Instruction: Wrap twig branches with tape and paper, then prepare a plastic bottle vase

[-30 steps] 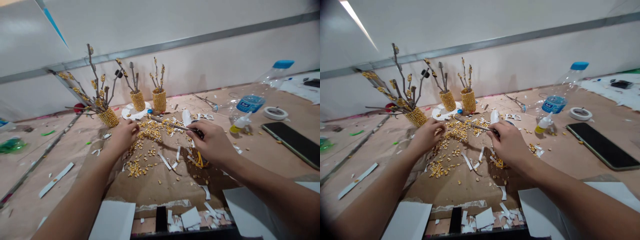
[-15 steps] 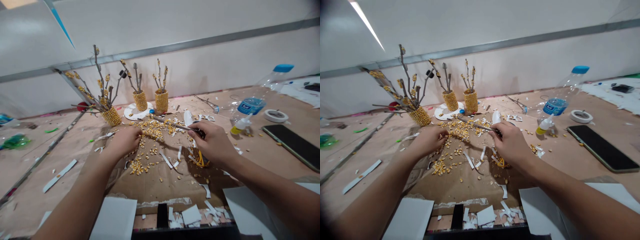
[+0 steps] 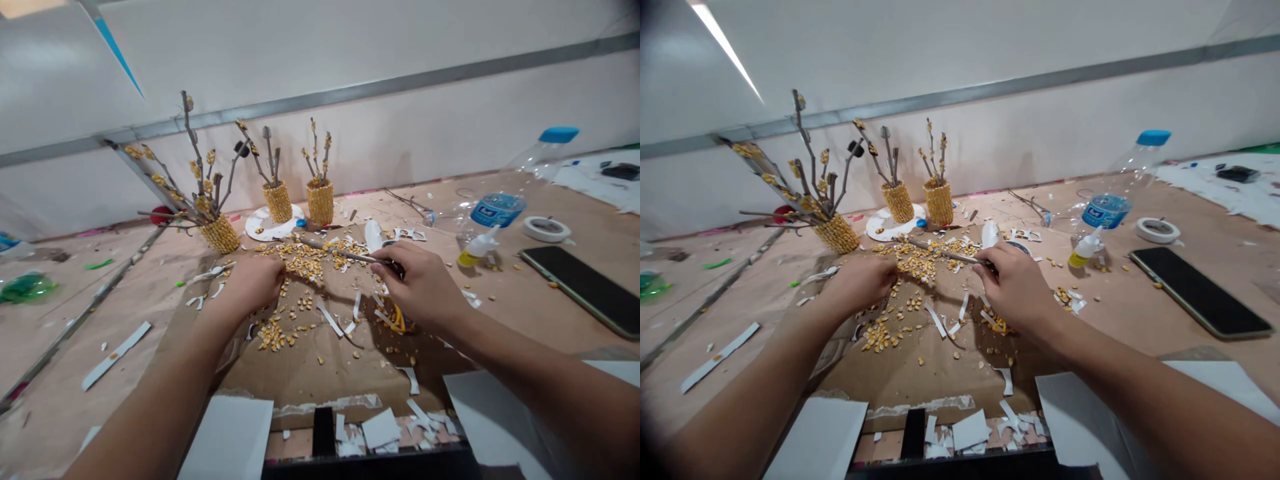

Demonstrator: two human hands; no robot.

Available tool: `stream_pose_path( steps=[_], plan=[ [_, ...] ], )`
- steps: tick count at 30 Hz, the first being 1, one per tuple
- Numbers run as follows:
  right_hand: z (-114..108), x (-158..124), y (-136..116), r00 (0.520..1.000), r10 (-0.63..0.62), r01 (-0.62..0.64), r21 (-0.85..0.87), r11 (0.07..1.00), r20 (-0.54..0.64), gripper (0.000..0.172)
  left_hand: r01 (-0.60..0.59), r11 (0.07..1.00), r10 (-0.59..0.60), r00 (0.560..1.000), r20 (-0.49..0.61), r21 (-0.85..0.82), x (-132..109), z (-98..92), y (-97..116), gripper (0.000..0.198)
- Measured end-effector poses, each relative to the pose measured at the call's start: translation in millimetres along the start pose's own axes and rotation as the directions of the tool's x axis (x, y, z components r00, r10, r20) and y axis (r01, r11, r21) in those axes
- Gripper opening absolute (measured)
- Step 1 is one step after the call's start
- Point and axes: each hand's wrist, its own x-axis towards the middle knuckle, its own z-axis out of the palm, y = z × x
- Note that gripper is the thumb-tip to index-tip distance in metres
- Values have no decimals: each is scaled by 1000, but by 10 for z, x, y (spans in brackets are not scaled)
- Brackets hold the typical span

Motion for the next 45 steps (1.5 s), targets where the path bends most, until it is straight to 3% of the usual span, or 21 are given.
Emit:
stream_pose_path(
  steps=[8,13,20,30,34,40,45],
  plan=[
    [-8,-10,0,1000,-18,18,-6,1000,8,9,-131,989,131,991,-2,-65,6,40,-15,33],
    [-21,-13,-12,999,-30,30,-16,999,15,10,-114,985,114,993,-3,-132,9,102,-48,39],
    [-32,-11,-13,999,-20,21,-7,1000,24,12,-68,975,63,998,-28,-212,-27,61,-90,29],
    [-19,-17,-6,999,-41,41,-4,999,16,11,-126,963,131,991,7,-236,-36,126,-81,31],
    [-11,-22,-9,999,-36,37,-5,999,31,12,-115,972,118,993,2,-204,-23,134,-79,24],
    [3,-21,6,999,-18,19,-12,1000,42,12,-106,983,98,994,-55,-153,-23,150,-79,21],
    [4,-16,11,999,-20,21,-18,1000,39,12,-93,973,67,990,-126,-210,-36,112,-64,23]
  ],
)
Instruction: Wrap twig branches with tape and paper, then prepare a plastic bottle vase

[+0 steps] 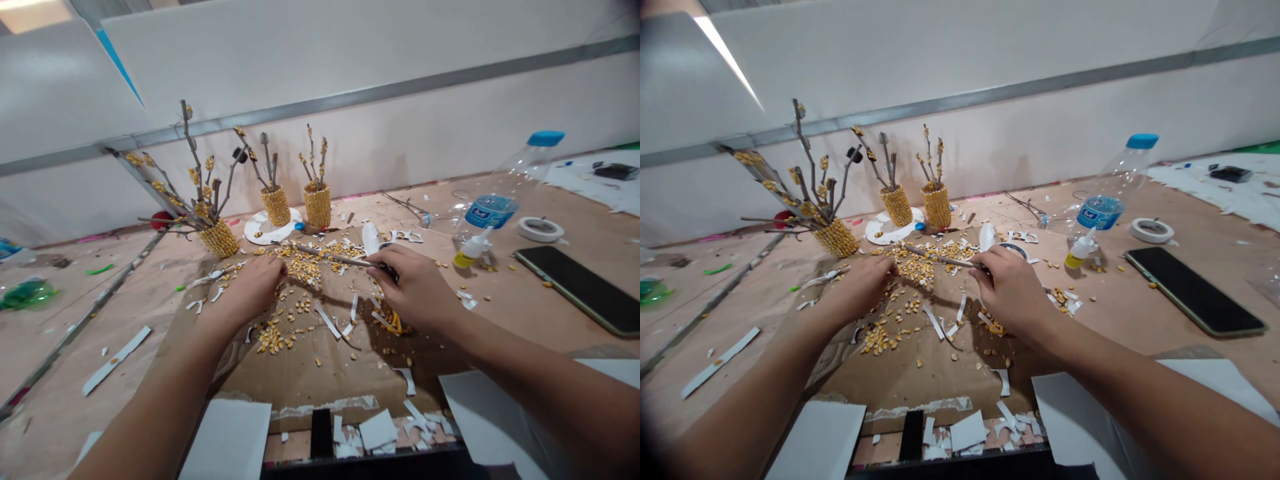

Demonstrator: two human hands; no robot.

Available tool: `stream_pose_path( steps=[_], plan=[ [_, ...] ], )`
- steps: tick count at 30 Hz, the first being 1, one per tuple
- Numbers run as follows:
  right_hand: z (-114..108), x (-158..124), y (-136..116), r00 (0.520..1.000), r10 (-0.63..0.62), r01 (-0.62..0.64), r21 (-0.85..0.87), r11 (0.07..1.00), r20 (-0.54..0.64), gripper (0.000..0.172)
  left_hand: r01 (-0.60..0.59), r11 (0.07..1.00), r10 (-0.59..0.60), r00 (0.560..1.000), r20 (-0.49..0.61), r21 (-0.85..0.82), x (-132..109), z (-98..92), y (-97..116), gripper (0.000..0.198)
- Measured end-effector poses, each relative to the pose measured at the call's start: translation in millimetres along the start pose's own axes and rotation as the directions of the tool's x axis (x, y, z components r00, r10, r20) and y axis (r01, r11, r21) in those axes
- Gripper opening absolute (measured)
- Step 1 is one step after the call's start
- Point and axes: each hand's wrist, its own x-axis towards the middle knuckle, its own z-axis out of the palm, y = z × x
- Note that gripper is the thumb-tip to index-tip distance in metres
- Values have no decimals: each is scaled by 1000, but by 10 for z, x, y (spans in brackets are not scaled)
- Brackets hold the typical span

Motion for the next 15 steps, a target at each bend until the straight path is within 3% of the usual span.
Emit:
stream_pose_path(
  steps=[5,9,11,13,15],
  plan=[
    [-6,3,-19,1000,12,-12,17,1000,-4,11,-83,979,68,994,-87,-188,-38,-129,142,13],
    [-20,-6,-57,999,27,-28,28,999,23,15,-187,939,117,963,-244,-288,-118,-217,320,10],
    [-29,-16,-77,999,18,-18,20,1000,30,17,-278,908,144,909,-390,-314,-164,-239,415,9],
    [-32,-29,-91,1000,1,-1,7,1000,21,18,-372,877,165,828,-536,-303,-202,-248,507,10],
    [-27,-42,-99,1000,-13,13,-7,1000,12,19,-415,870,177,766,-618,-266,-225,-246,586,11]
  ],
)
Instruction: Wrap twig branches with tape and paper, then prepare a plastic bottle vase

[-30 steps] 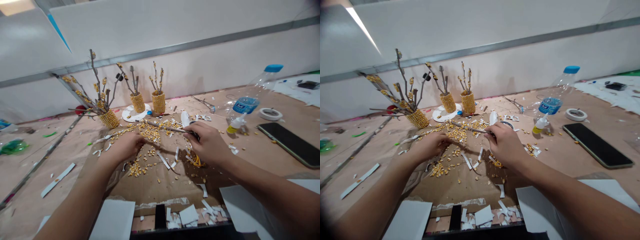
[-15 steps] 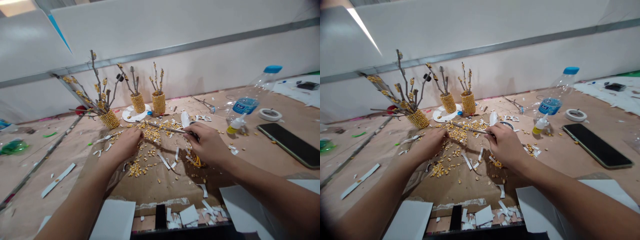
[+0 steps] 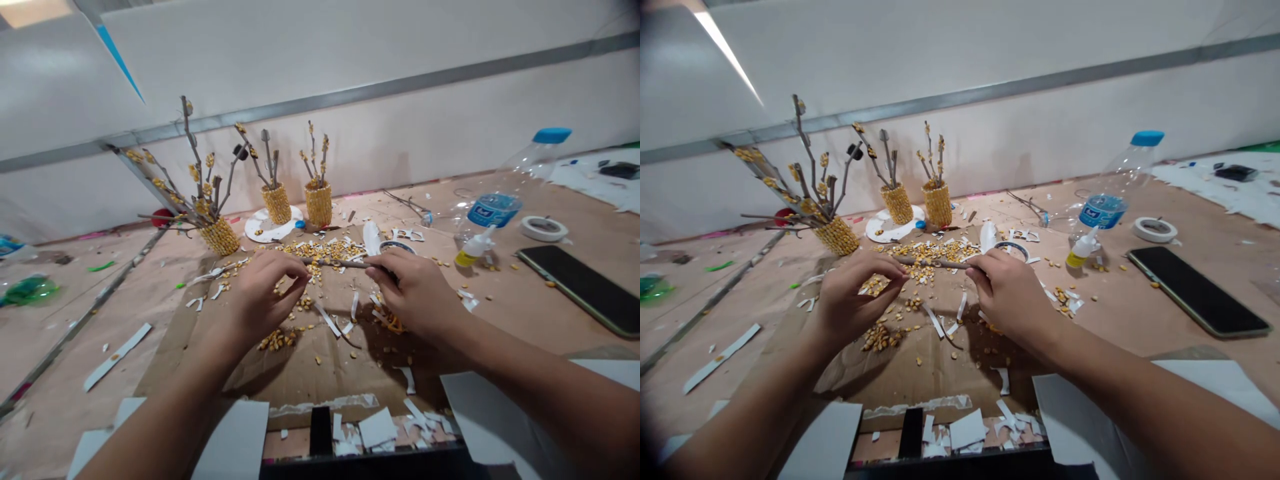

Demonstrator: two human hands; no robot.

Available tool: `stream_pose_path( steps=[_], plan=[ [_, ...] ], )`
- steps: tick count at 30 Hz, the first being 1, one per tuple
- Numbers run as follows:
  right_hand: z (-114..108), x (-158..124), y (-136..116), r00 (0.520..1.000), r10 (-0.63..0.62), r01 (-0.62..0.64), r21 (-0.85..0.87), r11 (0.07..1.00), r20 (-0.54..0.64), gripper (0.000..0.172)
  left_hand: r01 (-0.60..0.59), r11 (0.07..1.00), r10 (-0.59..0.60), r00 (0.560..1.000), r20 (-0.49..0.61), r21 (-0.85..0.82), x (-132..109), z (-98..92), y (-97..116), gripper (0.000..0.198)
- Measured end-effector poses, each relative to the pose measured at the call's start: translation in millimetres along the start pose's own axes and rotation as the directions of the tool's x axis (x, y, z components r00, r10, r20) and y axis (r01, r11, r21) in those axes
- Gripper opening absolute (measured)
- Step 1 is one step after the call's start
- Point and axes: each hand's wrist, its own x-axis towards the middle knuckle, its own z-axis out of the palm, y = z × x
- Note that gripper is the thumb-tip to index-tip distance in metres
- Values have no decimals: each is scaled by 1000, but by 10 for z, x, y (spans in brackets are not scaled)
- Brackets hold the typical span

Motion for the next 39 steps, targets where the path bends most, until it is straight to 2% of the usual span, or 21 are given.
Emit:
stream_pose_path(
  steps=[2,7,24,28,32,39],
  plan=[
    [12,-13,-6,1000,-9,9,-10,1000,2,19,-39,998,41,999,-31,50,-2,32,45,12],
    [34,-38,-39,1000,-23,23,-5,1000,13,19,-132,971,139,990,-19,200,-13,115,15,14],
    [29,-61,-98,998,-55,55,5,998,27,15,-229,922,222,973,60,312,-40,178,-71,13],
    [29,-62,-99,997,-68,68,2,998,22,16,-181,947,176,984,42,265,-26,175,-48,13],
    [32,-64,-98,996,-86,85,8,996,24,17,-81,978,79,997,20,192,-15,161,-12,15],
    [39,-73,-105,993,-117,117,9,993,17,18,55,994,-51,998,-48,97,19,159,53,17]
  ],
)
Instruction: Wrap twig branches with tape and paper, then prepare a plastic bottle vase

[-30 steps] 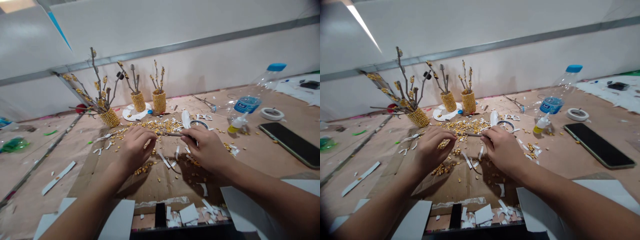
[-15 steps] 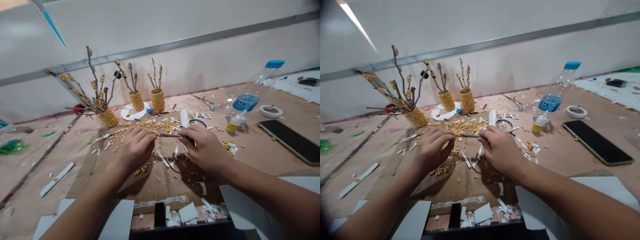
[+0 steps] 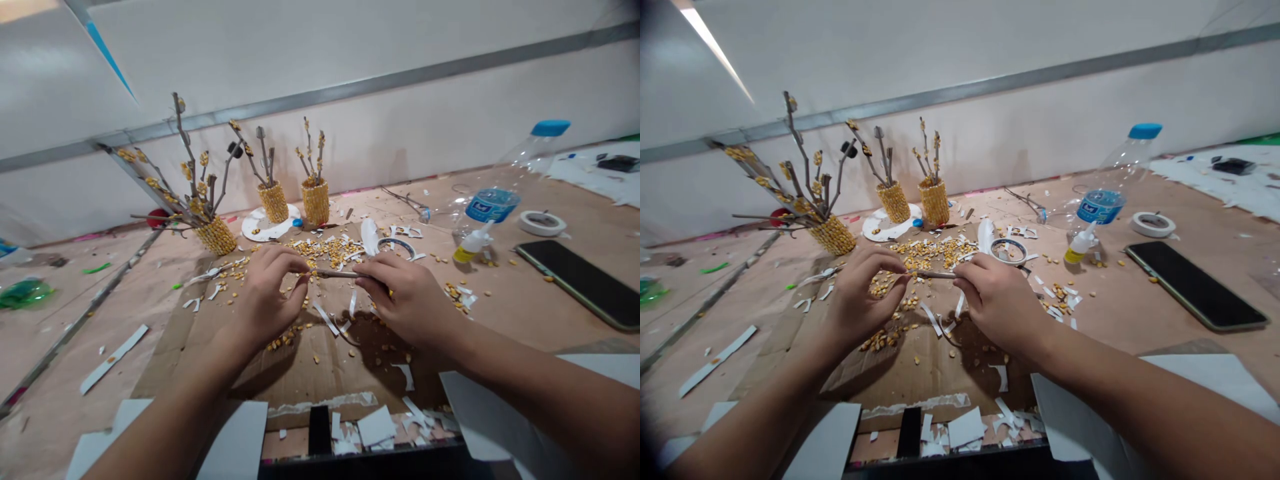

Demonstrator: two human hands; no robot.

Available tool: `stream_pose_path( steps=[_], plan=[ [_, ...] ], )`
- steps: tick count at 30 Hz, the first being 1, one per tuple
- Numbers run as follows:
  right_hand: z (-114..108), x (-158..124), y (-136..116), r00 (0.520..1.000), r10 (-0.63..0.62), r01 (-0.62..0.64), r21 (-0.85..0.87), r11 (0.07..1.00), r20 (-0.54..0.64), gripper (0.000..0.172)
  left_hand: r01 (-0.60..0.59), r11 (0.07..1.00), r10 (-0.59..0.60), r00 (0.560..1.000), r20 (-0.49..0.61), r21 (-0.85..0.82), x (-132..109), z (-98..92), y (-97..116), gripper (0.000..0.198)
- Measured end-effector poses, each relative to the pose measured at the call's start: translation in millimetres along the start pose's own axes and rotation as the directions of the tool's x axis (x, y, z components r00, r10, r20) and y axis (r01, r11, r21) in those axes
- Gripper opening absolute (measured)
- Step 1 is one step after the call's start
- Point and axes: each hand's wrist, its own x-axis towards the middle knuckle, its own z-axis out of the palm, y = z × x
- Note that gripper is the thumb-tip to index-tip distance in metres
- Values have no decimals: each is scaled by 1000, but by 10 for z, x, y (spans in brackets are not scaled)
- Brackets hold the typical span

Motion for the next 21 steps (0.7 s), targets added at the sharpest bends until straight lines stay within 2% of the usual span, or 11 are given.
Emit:
stream_pose_path(
  steps=[4,7,16,21],
  plan=[
    [3,-4,-8,999,-37,38,-6,999,10,18,123,990,-122,992,16,-64,13,-8,7,19],
    [4,-1,1,997,-66,66,1,998,33,16,165,984,-161,985,67,-70,17,-15,-5,23],
    [-21,4,17,992,-121,122,-6,993,36,18,175,984,-171,979,109,-28,30,-42,-14,26],
    [-44,3,0,994,-111,111,6,994,23,17,154,987,-150,985,86,-43,33,-73,-9,27]
  ],
)
